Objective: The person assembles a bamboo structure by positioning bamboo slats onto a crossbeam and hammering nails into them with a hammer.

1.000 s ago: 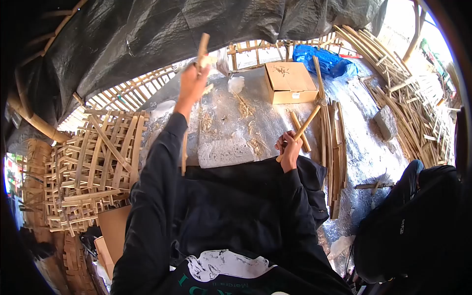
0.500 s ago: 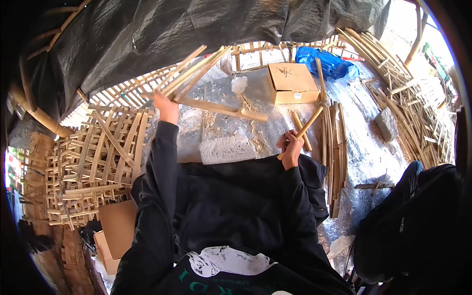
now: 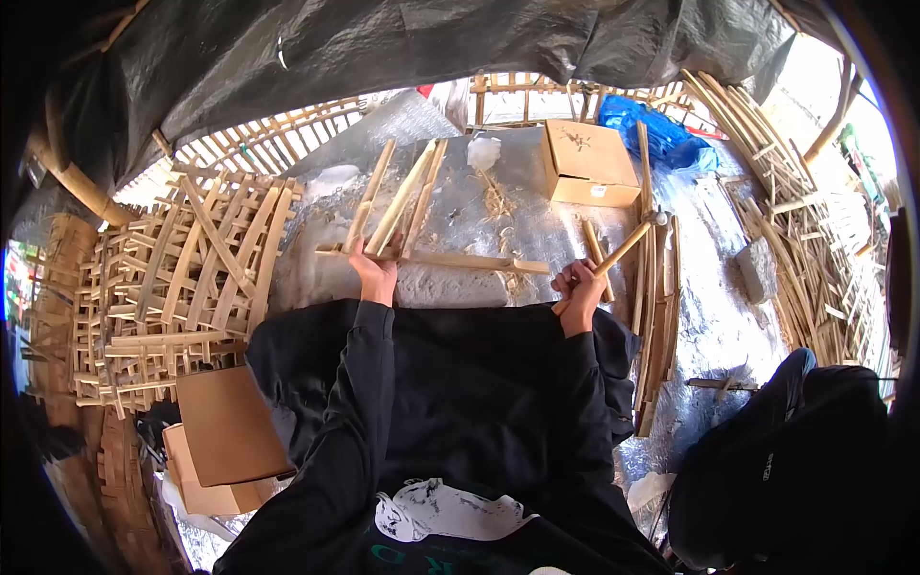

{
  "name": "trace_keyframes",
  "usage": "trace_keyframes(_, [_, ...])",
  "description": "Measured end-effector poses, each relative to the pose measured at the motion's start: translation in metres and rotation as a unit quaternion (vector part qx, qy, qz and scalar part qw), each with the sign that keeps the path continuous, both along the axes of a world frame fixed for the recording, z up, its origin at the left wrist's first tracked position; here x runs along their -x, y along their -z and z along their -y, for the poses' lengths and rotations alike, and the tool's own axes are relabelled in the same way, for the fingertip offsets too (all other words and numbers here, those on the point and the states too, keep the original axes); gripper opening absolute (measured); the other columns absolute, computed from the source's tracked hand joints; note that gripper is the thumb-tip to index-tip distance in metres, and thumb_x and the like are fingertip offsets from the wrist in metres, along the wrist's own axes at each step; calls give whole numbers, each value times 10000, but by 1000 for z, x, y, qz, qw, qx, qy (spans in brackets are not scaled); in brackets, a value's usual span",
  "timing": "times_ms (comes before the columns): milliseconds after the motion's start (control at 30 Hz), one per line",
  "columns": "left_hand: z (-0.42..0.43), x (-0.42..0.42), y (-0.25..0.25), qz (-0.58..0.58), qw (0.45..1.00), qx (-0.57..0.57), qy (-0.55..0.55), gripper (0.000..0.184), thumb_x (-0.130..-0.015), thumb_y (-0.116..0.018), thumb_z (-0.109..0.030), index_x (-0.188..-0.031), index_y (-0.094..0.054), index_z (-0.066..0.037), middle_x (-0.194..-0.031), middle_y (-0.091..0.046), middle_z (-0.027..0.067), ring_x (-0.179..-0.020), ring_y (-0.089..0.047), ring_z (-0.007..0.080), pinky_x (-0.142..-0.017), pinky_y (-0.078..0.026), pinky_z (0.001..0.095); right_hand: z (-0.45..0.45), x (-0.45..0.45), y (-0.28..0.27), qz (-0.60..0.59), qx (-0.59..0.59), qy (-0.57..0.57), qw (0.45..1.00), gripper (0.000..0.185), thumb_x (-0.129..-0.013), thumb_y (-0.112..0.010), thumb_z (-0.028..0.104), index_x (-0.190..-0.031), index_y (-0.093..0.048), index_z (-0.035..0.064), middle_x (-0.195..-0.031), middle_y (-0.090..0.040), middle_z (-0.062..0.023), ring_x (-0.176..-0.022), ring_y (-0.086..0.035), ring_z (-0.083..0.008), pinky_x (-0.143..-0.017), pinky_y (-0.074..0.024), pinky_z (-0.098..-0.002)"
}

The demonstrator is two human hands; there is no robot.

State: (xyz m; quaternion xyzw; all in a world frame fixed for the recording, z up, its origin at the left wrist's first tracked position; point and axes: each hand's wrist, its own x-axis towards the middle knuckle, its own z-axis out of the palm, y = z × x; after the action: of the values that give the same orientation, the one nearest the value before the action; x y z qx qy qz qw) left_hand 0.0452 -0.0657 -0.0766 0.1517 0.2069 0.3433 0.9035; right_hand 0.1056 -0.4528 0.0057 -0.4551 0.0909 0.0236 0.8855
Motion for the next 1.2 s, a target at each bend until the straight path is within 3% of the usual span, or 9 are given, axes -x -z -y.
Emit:
trace_keyframes(67, [-6, 10, -1, 42, 997, -7, 58, 544, -1068, -495, -385, -1362, -485, 73, -1339, -610, 297, -1231, -632, 445, -975, -588, 549, 1, 0, 0, 5, -10, -14, 1000, 156, -976, -534, 65, -832, -477, 78, -641, -470, -51, -404, -370, -147, -485, -396, -336])
trace_keyframes(100, [-8, 13, 1, 75, 993, 18, 86, 569, -1075, -478, -355, -1391, -437, 117, -1378, -572, 321, -1242, -624, 455, -988, -592, 538, -1, 2, -5, -5, 6, -10, 1000, 198, -981, -523, 81, -794, -459, 95, -637, -465, -47, -409, -340, -138, -480, -351, -315])
trace_keyframes(233, [-9, 10, 12, 155, 972, 103, 140, 595, -1082, -453, -218, -1452, -315, 228, -1499, -446, 379, -1299, -590, 462, -1003, -619, 489, -4, 5, -10, -8, 16, -9, 1000, 206, -983, -525, 80, -790, -455, 98, -634, -463, -45, -408, -337, -134, -478, -347, -310])
trace_keyframes(333, [-4, 8, 11, 167, 972, 45, 161, 556, -1058, -484, -144, -1446, -329, 223, -1508, -438, 380, -1338, -568, 449, -971, -633, 476, -1, 2, -3, -5, 18, -9, 1000, 177, -983, -527, 69, -818, -466, 86, -634, -476, -55, -390, -336, -138, -477, -367, -323])
trace_keyframes(400, [3, 7, 5, 101, 985, -5, 142, 526, -1075, -418, -98, -1479, -324, 226, -1513, -459, 362, -1269, -631, 387, -922, -635, 419, 1, -1, 0, 1, 14, -14, 1000, 146, -983, -530, 61, -846, -479, 73, -635, -489, -65, -375, -338, -145, -477, -389, -339])
trace_keyframes(700, [29, 12, -3, 140, 981, 5, 136, 541, -1072, -485, -121, -1507, -334, 164, -1502, -493, 316, -1303, -621, 345, -902, -614, 409, -1, 0, 2, -1, 5, -17, 1000, 147, -988, -530, 56, -862, -463, 93, -620, -469, -54, -378, -329, -140, -485, -392, -332])
trace_keyframes(767, [39, 15, -10, 166, 978, 29, 126, 528, -1026, -614, -87, -1465, -399, 113, -1469, -521, 320, -1292, -622, 370, -877, -621, 417, -1, -1, 1, -1, 4, -24, 1000, 148, -987, -533, 58, -861, -464, 94, -617, -461, -51, -381, -333, -140, -486, -392, -331])
trace_keyframes(1033, [60, 23, -17, 143, 981, 66, 109, 485, -1070, -557, -128, -1455, -412, 129, -1421, -561, 300, -1228, -661, 331, -971, -620, 399, -2, 3, -4, 6, -2, -35, 999, 198, -993, -529, 72, -809, -459, 90, -615, -440, -41, -388, -332, -136, -492, -382, -328])
trace_keyframes(1200, [72, 29, -26, 166, 980, -50, 98, 450, -1072, -578, -158, -1427, -474, 99, -1415, -581, 262, -1233, -660, 286, -995, -608, 358, 0, 4, -8, 6, -4, -44, 999, 220, -994, -526, 80, -786, -456, 88, -617, -433, -40, -397, -334, -139, -499, -386, -338])
